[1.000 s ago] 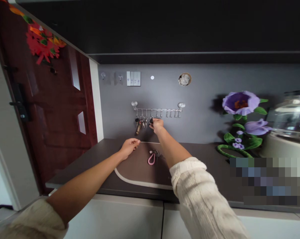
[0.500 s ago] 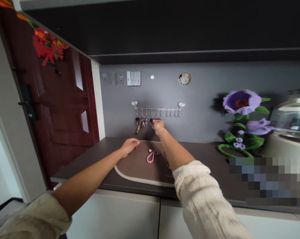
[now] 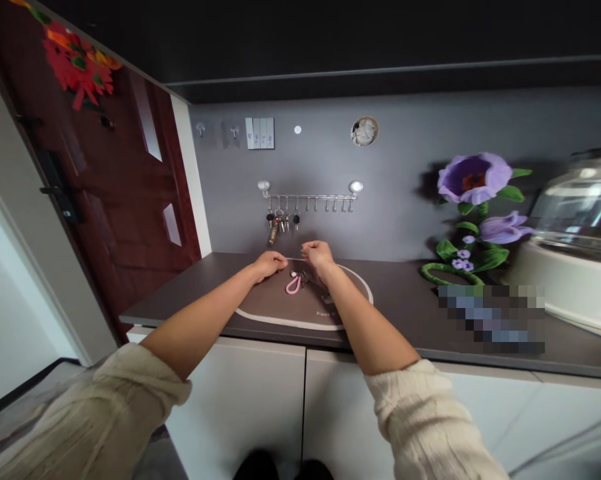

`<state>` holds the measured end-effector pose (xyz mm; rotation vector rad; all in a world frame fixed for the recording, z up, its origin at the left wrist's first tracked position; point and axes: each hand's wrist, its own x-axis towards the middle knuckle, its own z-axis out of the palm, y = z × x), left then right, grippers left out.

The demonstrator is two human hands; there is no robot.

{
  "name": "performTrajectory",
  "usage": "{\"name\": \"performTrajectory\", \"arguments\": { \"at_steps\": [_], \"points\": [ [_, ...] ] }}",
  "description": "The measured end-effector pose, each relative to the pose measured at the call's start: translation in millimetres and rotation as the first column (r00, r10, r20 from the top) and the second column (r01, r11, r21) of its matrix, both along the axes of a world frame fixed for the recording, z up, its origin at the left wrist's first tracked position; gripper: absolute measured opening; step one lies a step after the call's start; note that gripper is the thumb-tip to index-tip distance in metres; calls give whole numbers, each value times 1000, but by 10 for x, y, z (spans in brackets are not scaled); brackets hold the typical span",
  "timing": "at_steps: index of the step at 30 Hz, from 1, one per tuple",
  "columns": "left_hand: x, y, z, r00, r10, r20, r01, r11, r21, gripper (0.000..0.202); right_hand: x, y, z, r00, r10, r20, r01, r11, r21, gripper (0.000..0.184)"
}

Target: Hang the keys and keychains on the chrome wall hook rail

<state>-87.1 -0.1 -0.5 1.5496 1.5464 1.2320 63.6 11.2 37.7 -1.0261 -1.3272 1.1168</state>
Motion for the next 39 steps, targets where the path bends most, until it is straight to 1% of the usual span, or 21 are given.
{"name": "performTrajectory", "arguments": {
  "at_steps": [4, 7, 10, 13, 16, 19, 22, 25, 27, 29, 31, 33, 36, 39],
  "points": [
    [55, -42, -85, 999, -52, -4, 52, 997, 62, 12, 47, -21, -146, 994, -4, 110, -8, 995, 104, 6],
    [58, -91, -102, 993, -113, -25, 115, 987, 116, 11, 78, 25, -220, 983, 8, 182, -34, 990, 137, 6],
    [74, -116, -87, 976, -191, -105, 205, 968, 146, 12, 111, 68, -254, 970, -9, 245, -33, 985, 168, 7],
    [99, -104, -82, 949, -243, -203, 275, 950, 151, 14, 142, 83, -258, 927, -57, 371, -19, 980, 198, 11],
    [109, -79, -97, 939, -242, -244, 285, 945, 161, 14, 159, 83, -254, 883, -90, 461, -11, 977, 212, 13],
    [100, -56, -116, 937, -247, -248, 292, 941, 169, 13, 165, 85, -258, 888, -87, 452, -10, 978, 208, 13],
    [90, -34, -129, 938, -269, -218, 307, 938, 164, 11, 165, 94, -271, 894, -87, 439, -4, 979, 202, 13],
    [97, -36, -124, 948, -246, -204, 283, 942, 179, 8, 160, 106, -292, 889, -76, 451, -15, 981, 196, 10],
    [110, -59, -106, 964, -204, -172, 236, 952, 193, 7, 154, 114, -305, 894, -61, 445, -31, 980, 197, 7],
    [124, -92, -82, 980, -166, -108, 185, 964, 192, 8, 149, 118, -313, 894, -57, 444, -40, 978, 207, 5],
    [133, -117, -61, 990, -139, -32, 142, 974, 177, 10, 145, 117, -314, 882, -60, 467, -49, 975, 218, 5],
    [134, -121, -48, 990, -132, 44, 124, 979, 161, 10, 141, 111, -309, 864, -57, 500, -66, 972, 225, 6],
    [121, -92, -40, 970, -146, 196, 123, 984, 125, 9, 136, 97, -301, 847, -51, 530, -81, 972, 222, 8],
    [109, -67, -20, 921, -154, 357, 129, 987, 94, 5, 130, 84, -297, 849, -47, 526, -79, 974, 214, 9]
  ]
}}
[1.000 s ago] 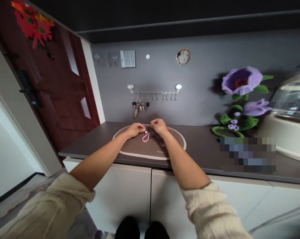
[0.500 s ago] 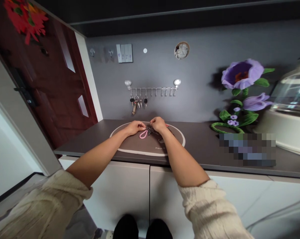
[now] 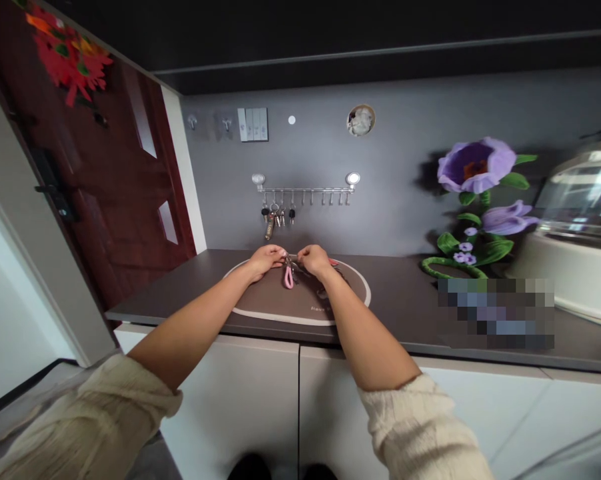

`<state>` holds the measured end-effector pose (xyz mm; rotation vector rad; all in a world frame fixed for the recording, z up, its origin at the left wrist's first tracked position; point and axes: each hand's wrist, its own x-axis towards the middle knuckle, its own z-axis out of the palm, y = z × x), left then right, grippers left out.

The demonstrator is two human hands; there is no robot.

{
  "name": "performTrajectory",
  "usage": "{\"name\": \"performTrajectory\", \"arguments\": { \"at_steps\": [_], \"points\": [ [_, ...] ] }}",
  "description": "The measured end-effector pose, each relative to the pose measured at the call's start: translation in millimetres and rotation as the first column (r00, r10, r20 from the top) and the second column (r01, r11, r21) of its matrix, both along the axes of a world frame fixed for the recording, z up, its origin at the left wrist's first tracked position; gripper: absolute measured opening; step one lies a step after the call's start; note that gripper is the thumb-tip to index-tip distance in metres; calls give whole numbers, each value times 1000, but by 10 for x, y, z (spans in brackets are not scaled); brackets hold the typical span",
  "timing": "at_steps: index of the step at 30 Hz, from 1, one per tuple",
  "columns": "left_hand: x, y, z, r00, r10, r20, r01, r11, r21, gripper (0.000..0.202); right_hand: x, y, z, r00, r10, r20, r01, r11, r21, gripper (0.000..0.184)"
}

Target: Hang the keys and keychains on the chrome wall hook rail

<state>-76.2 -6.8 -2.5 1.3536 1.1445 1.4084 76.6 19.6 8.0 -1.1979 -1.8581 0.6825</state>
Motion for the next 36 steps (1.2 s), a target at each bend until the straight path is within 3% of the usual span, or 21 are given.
{"name": "performTrajectory", "arguments": {
  "at_steps": [6, 10, 14, 19, 30, 36],
  "points": [
    [18, -36, 80, 963, -18, 267, 25, 999, -24, 5, -20, -46, 29, 993, 27, -115, -31, 999, -27, 8],
    [25, -61, 108, 935, -60, 350, 61, 998, 6, 7, -49, -109, 71, 963, 53, -265, -87, 989, -116, 6],
    [27, -66, 110, 923, -114, 368, 101, 993, 53, 5, -76, -149, 90, 922, 70, -381, -147, 973, -178, 5],
    [34, -70, 114, 917, -119, 381, 94, 992, 84, 6, -88, -140, 97, 888, 78, -453, -165, 974, -156, 8],
    [38, -69, 114, 913, -136, 385, 98, 988, 116, 7, -80, -187, 105, 879, 131, -459, -256, 941, -223, 11],
    [30, -56, 109, 933, -116, 339, 78, 989, 124, 6, -88, -156, 97, 851, 152, -502, -271, 947, -172, 9]
  ]
}}
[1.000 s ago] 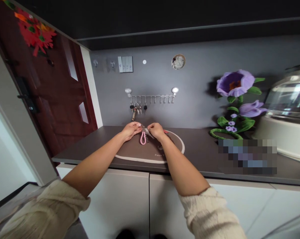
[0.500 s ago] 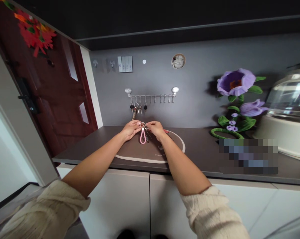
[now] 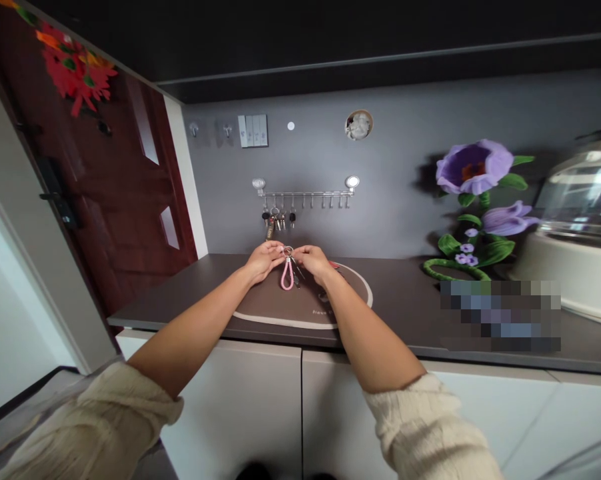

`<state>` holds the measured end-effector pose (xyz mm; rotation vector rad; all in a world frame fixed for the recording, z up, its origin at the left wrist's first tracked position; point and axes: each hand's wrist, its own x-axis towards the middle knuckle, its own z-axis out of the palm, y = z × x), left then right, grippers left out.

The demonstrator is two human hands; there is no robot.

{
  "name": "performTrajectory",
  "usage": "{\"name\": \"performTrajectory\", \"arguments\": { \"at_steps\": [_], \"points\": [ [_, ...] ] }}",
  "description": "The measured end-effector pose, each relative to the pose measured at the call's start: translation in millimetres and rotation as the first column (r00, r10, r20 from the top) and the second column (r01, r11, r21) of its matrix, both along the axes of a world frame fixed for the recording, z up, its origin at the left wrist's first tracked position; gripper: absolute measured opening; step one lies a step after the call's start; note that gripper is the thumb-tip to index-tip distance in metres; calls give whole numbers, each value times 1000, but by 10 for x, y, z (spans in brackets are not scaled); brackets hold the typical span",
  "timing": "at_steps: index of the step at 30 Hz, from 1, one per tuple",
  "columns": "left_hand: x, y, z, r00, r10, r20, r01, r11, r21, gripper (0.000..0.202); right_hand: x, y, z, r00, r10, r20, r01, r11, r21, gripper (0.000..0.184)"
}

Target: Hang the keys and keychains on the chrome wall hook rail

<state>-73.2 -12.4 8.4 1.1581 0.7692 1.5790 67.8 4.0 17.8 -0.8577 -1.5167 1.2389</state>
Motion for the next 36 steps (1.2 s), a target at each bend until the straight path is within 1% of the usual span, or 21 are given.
{"name": "performTrajectory", "arguments": {
  "at_steps": [5, 9, 15, 17, 20, 23, 26, 29, 32, 34, 36],
  "points": [
    [3, 15, -10, 995, 50, -86, -46, 998, 42, 6, -8, 17, 16, 998, -34, -47, 37, 997, 70, 12],
    [13, 0, -6, 986, 88, -143, -72, 991, 112, 7, -3, 24, 19, 997, -72, -13, 73, 984, 160, 16],
    [17, -42, 15, 967, 136, -216, -107, 984, 141, 18, 12, 76, -10, 992, -119, 38, 104, 955, 278, 20],
    [19, -60, 24, 960, 127, -250, -90, 984, 154, 22, 15, 94, -17, 988, -144, 49, 121, 941, 316, 20],
    [28, -80, 33, 957, 82, -280, -44, 989, 141, 24, 16, 111, -21, 985, -171, 38, 145, 919, 367, 20],
    [35, -81, 35, 953, 83, -290, -43, 989, 144, 23, 14, 112, -16, 985, -169, 19, 148, 909, 391, 20],
    [33, -70, 37, 938, 148, -314, -90, 978, 190, 21, 16, 100, -4, 987, -162, 11, 145, 907, 396, 20],
    [29, -58, 38, 914, 241, -327, -179, 961, 209, 19, 23, 89, 8, 984, -179, 14, 159, 906, 392, 20],
    [33, -40, 20, 874, 328, -359, -269, 941, 205, 17, 35, 89, 17, 981, -194, 8, 175, 903, 393, 20],
    [38, -20, -3, 845, 364, -392, -301, 929, 215, 16, 44, 95, 23, 979, -204, -2, 188, 902, 389, 20],
    [42, 5, -31, 831, 372, -413, -302, 926, 226, 16, 53, 105, 27, 975, -221, -10, 208, 902, 379, 21]
  ]
}}
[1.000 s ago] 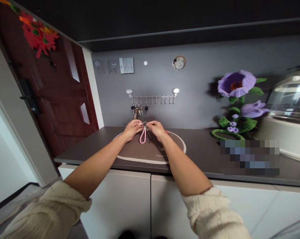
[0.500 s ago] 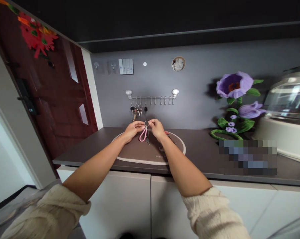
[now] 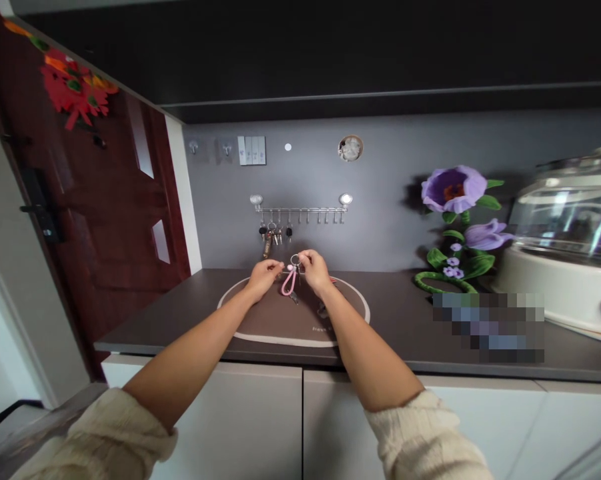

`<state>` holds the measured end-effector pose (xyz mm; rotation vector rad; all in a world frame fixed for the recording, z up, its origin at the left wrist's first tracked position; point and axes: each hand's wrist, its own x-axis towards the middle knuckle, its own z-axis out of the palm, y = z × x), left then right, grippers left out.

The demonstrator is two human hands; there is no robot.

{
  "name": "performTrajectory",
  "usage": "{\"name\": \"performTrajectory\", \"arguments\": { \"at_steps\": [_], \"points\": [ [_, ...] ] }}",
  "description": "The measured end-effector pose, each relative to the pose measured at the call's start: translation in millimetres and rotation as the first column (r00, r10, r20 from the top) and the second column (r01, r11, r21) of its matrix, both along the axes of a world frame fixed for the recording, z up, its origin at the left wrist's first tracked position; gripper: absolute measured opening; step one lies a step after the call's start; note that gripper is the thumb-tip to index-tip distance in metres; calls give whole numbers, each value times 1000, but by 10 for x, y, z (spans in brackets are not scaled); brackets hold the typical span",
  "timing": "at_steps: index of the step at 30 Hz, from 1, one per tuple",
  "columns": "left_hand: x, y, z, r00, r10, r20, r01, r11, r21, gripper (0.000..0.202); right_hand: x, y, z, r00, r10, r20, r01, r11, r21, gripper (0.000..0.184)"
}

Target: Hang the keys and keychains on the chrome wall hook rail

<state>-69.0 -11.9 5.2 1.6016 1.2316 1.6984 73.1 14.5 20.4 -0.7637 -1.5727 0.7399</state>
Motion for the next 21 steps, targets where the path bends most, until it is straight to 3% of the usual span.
{"name": "performTrajectory", "arguments": {
  "at_steps": [7, 12, 21],
  "points": [
    [11, 74, -75, 1000, -18, 7, 18, 999, -34, 16, 19, 73, 83, 998, -51, -35, 51, 999, -6, 23],
    [28, 101, -110, 998, -56, 29, 57, 997, -54, 15, 21, 157, 320, 997, -83, -4, 83, 996, 22, 20],
    [40, 123, -133, 997, -55, 58, 58, 997, -49, 16, -20, 444, 727, 953, -302, 28, 298, 950, 93, 15]
  ]
}}
